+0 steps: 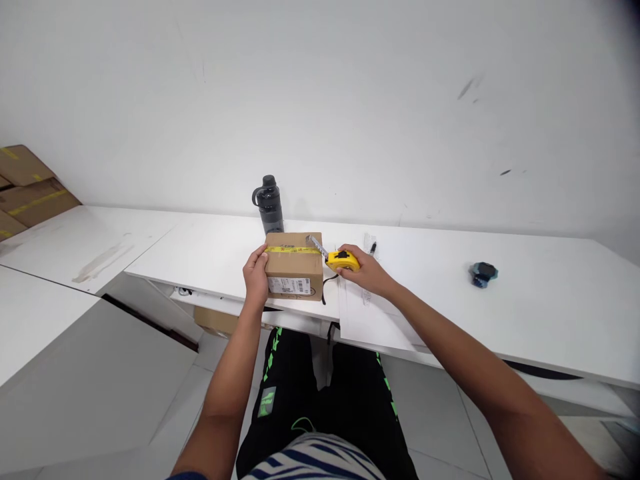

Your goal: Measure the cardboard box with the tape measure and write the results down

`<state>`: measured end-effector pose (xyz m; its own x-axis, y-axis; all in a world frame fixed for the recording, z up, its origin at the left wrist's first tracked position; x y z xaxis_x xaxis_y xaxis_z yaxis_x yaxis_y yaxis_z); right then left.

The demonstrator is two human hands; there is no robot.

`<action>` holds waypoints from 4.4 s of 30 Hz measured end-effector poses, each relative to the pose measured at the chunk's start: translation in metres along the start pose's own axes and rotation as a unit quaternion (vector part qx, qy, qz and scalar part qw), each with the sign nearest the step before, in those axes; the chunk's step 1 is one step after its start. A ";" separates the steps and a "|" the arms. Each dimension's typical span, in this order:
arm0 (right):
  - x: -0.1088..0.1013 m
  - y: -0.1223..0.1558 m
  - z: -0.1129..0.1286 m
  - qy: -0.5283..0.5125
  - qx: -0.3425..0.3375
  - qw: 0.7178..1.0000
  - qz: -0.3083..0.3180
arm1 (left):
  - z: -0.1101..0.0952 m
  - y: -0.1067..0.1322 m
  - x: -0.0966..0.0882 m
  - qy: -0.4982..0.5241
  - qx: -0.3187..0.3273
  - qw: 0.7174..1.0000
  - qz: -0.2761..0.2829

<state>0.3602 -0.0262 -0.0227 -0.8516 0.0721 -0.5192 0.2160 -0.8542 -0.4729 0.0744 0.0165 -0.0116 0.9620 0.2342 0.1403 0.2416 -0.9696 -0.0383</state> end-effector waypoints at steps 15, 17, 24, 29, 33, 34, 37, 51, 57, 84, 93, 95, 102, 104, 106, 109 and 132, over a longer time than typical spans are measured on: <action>-0.003 -0.015 0.025 0.056 0.005 0.998 -0.004 | 0.003 0.000 0.000 0.011 -0.006 1.000 0.007; -0.004 -0.017 0.028 0.055 0.004 0.998 -0.006 | 0.004 0.001 0.000 0.014 -0.006 1.000 0.009; -0.004 -0.014 0.021 0.055 0.046 0.997 -0.024 | 0.007 -0.001 -0.001 0.013 0.001 1.000 0.015; -0.007 -0.014 0.032 0.016 0.018 0.995 -0.099 | 0.002 0.002 0.000 -0.002 0.004 1.000 0.005; -0.009 -0.005 0.054 -0.023 -0.033 0.987 -0.156 | 0.002 0.001 0.002 -0.023 0.007 1.000 0.003; -0.008 0.001 0.059 -0.040 -0.033 0.983 -0.177 | 0.003 0.000 0.003 -0.029 0.013 0.999 -0.003; 0.006 0.029 0.069 -0.126 0.017 0.958 -0.258 | 0.005 -0.010 0.012 -0.057 0.043 0.997 -0.023; 0.027 0.107 0.095 -0.178 0.075 0.942 -0.276 | -0.008 0.149 0.083 -0.167 0.171 0.925 0.297; -0.059 0.063 0.029 0.116 0.062 0.988 -0.084 | 0.010 0.119 0.149 -0.237 0.124 0.913 0.308; -0.065 0.008 -0.111 -0.083 0.231 0.939 -0.242 | 0.089 0.053 0.215 -0.331 0.342 0.701 0.531; -0.061 0.006 -0.107 -0.025 0.247 0.951 -0.187 | 0.086 0.055 0.217 -0.322 0.319 0.719 0.526; -0.061 0.006 -0.109 -0.026 0.244 0.952 -0.183 | 0.085 0.055 0.217 -0.323 0.305 0.723 0.529; -0.061 0.008 -0.112 -0.017 0.219 0.962 -0.164 | 0.085 0.054 0.217 -0.336 0.296 0.717 0.534; -0.061 0.008 -0.112 -0.014 0.219 0.962 -0.160 | 0.085 0.054 0.217 -0.329 0.299 0.718 0.536; -0.060 0.008 -0.111 -0.015 0.219 0.963 -0.157 | 0.085 0.054 0.217 -0.320 0.302 0.722 0.534; -0.060 0.008 -0.109 -0.019 0.222 0.962 -0.160 | 0.085 0.054 0.216 -0.308 0.300 0.734 0.525; -0.062 0.010 -0.117 0.029 0.225 0.964 -0.142 | 0.075 0.056 0.215 -0.433 0.322 0.678 0.498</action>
<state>0.4709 0.0211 -0.0785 -0.8149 0.3539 -0.4589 -0.2621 -0.9313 -0.2529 0.3041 0.0180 -0.0576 0.3344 -0.2901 -0.8967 -0.8467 -0.5104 -0.1506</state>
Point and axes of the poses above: each hand's wrist, its own y-axis away from the middle knuckle, its own x-axis out of the palm, z = x × y, the point moved 2 cm from there along -y, towards the middle knuckle, and after that the axes turned 11 degrees about -x, right-handed, at the moved point
